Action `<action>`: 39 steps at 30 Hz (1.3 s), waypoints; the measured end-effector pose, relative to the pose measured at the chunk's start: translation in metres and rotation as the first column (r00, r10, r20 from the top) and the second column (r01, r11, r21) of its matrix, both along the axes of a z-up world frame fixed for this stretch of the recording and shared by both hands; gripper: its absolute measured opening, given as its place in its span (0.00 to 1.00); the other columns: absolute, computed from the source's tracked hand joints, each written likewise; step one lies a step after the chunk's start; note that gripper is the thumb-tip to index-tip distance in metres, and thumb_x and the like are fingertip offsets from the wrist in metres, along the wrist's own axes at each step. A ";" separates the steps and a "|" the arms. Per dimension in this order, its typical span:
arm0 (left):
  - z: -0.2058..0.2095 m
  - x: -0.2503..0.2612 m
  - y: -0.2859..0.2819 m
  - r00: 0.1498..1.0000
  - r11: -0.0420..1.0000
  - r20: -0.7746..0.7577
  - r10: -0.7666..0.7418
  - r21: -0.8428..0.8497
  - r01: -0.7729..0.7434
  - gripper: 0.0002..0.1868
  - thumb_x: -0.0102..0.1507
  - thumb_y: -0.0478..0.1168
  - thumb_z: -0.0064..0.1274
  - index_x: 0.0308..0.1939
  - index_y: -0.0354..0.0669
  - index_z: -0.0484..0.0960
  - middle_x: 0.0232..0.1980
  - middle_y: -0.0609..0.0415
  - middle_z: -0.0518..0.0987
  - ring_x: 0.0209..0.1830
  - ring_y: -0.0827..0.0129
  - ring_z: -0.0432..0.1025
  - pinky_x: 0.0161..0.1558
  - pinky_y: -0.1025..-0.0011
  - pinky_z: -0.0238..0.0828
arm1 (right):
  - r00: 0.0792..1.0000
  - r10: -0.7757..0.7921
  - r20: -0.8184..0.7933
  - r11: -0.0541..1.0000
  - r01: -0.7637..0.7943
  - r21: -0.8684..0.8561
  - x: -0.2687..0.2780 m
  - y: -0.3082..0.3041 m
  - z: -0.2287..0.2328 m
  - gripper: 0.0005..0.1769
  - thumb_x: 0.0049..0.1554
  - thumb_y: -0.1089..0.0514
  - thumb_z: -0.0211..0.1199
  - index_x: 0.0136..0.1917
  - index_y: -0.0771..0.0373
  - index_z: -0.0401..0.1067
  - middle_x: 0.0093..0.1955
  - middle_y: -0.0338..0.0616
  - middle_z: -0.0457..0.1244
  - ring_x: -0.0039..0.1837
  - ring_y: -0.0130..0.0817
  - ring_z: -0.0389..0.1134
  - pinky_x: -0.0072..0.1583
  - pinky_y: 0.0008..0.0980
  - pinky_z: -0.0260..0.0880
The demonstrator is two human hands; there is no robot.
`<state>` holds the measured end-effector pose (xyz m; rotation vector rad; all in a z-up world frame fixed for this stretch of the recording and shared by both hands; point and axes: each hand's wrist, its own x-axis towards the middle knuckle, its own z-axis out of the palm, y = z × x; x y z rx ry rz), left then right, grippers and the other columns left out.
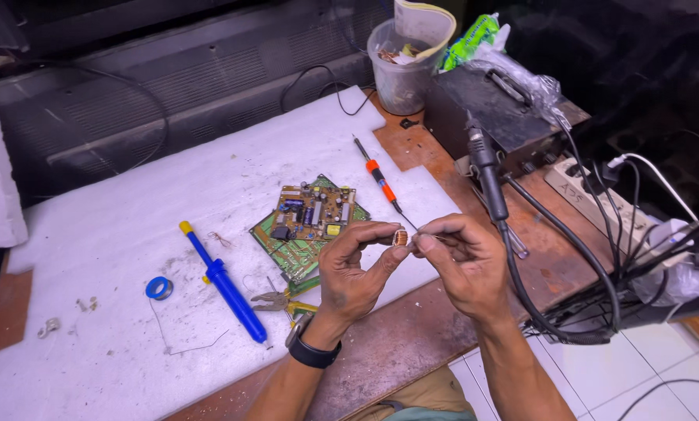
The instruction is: The person handles a small cylindrical electronic component, turning it over and manipulating it with both hands. They then use pliers to work on the component and place it onto a green circuit board.
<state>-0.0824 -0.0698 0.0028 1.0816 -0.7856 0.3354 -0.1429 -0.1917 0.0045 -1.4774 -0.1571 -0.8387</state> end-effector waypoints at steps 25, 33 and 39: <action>-0.003 0.022 0.029 0.980 0.981 -0.065 0.188 0.056 -0.184 0.12 0.46 0.33 0.63 0.31 0.31 0.79 0.32 0.44 0.78 0.28 0.69 0.74 0.32 0.76 0.74 | 0.990 0.140 -0.002 0.971 -0.137 0.197 0.046 0.034 -0.023 0.06 0.50 0.68 0.57 0.42 0.75 0.68 0.32 0.52 0.64 0.36 0.30 0.68 0.41 0.26 0.72; -0.007 0.031 0.040 0.969 0.991 -0.205 0.135 0.017 -0.134 0.13 0.48 0.32 0.61 0.33 0.26 0.78 0.29 0.43 0.78 0.29 0.73 0.72 0.31 0.79 0.74 | 0.921 -0.099 0.376 0.863 0.267 -0.429 0.048 0.031 0.018 0.07 0.40 0.71 0.66 0.35 0.68 0.73 0.32 0.48 0.66 0.34 0.38 0.69 0.39 0.31 0.71; -0.004 0.034 0.045 0.941 0.991 -0.318 0.114 -0.034 -0.132 0.13 0.51 0.30 0.57 0.37 0.25 0.75 0.31 0.43 0.77 0.30 0.73 0.74 0.32 0.81 0.75 | 0.991 -0.071 0.117 0.894 0.115 -0.432 0.059 0.044 0.014 0.01 0.45 0.62 0.64 0.34 0.58 0.75 0.30 0.39 0.66 0.31 0.30 0.66 0.36 0.25 0.67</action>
